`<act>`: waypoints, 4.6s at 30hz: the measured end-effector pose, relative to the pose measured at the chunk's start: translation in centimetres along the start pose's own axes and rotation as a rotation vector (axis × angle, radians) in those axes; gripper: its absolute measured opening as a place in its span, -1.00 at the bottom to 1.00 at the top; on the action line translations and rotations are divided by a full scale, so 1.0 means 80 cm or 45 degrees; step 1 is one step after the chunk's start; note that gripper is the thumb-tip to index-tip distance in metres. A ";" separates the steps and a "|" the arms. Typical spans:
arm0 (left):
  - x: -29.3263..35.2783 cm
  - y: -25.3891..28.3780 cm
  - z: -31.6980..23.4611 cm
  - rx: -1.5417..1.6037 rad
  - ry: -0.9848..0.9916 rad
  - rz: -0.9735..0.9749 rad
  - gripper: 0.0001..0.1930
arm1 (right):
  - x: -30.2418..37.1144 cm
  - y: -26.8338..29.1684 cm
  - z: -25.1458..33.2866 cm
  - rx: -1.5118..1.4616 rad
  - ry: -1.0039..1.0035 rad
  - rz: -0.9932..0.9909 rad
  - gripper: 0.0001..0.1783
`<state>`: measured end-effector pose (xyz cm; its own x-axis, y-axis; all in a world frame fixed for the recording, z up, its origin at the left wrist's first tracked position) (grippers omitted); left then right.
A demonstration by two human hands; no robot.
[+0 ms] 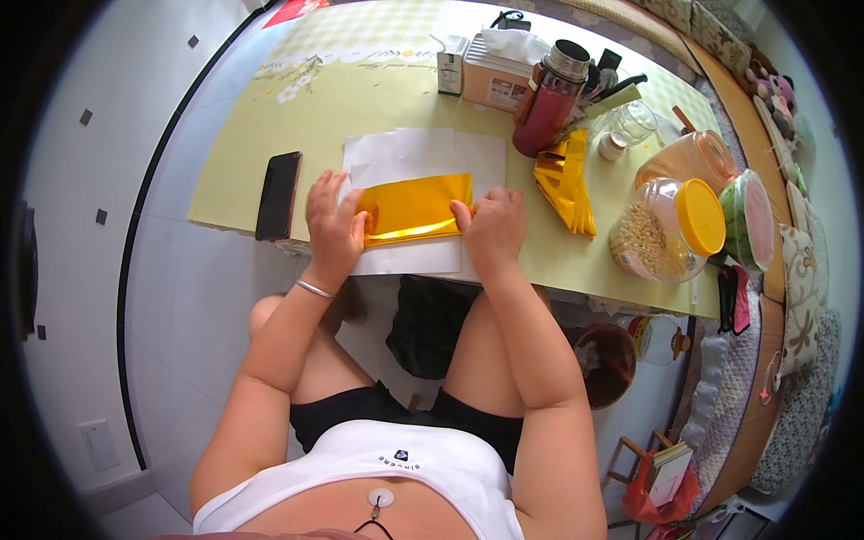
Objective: The person sits cross-legged and folds a sheet of gold-colored paper by hand. They repeatedly fold the paper into smaller sections, creating a compact rectangular shape, and place the finished piece on the table.
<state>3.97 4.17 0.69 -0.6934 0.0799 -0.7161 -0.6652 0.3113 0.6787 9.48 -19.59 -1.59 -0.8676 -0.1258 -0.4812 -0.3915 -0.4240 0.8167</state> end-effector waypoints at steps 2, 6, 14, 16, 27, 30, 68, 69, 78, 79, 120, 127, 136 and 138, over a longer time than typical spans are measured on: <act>0.008 -0.017 0.011 0.366 -0.147 0.219 -0.65 | -0.002 0.001 0.003 -0.002 0.006 0.017 -0.62; 0.015 -0.022 -0.011 0.549 -0.175 0.553 -0.57 | 0.000 -0.001 0.002 0.011 -0.001 0.011 -0.63; 0.036 -0.026 -0.035 0.136 -0.416 0.760 -0.08 | 0.005 0.001 0.000 0.046 -0.008 -0.091 -0.61; 0.036 -0.025 -0.036 0.146 -0.403 0.791 -0.06 | 0.011 0.000 0.013 0.103 0.240 -0.102 -0.45; 0.062 0.010 0.023 0.002 -0.160 1.091 0.13 | 0.053 0.017 -0.004 0.073 0.547 0.724 0.04; 0.036 0.019 0.047 0.061 -0.065 0.888 -0.08 | 0.035 0.024 -0.017 -0.357 0.272 0.497 -0.28; 0.021 -0.032 0.040 1.620 1.468 0.254 -0.96 | -0.012 -0.021 -0.030 -1.639 -0.955 0.601 -0.81; 0.022 -0.032 0.041 1.609 1.443 0.280 -0.94 | -0.011 -0.017 -0.032 -1.607 -0.950 0.643 -0.81; 0.025 -0.031 0.039 1.267 1.146 0.474 -0.84 | -0.002 0.012 -0.037 -1.481 -0.943 0.822 -0.79; 0.022 -0.027 0.039 1.273 1.148 0.516 -0.85 | 0.000 0.012 -0.035 -1.489 -0.955 0.806 -0.79; 0.015 -0.043 0.017 1.503 1.381 0.531 -0.94 | 0.031 0.020 -0.042 -1.593 -1.038 0.406 -0.77; 0.029 -0.043 0.034 1.127 1.194 0.584 -0.89 | 0.032 0.022 -0.049 -1.408 -0.965 0.488 -0.76; 0.017 -0.010 -0.004 1.419 1.343 0.448 -0.86 | 0.034 0.025 -0.046 -1.431 -0.996 0.444 -0.76; 0.017 -0.008 -0.011 1.586 1.414 0.395 -0.84 | 0.036 0.024 -0.047 -1.453 -0.982 0.434 -0.76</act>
<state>3.20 3.22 -0.62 -0.9514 -0.2082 0.2270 -0.2465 0.9565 -0.1560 7.41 -24.12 -2.62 -0.9602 -0.0117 0.2789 0.0050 -0.9997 -0.0245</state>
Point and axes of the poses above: each hand's wrist, its own x-axis away from the middle knuckle, its own y-axis out of the back of the hand, z = x × y, the point moved 4 cm from there along -x, towards the middle knuckle, and after that the axes turned 2 degrees about -z, right-handed, at the moved point
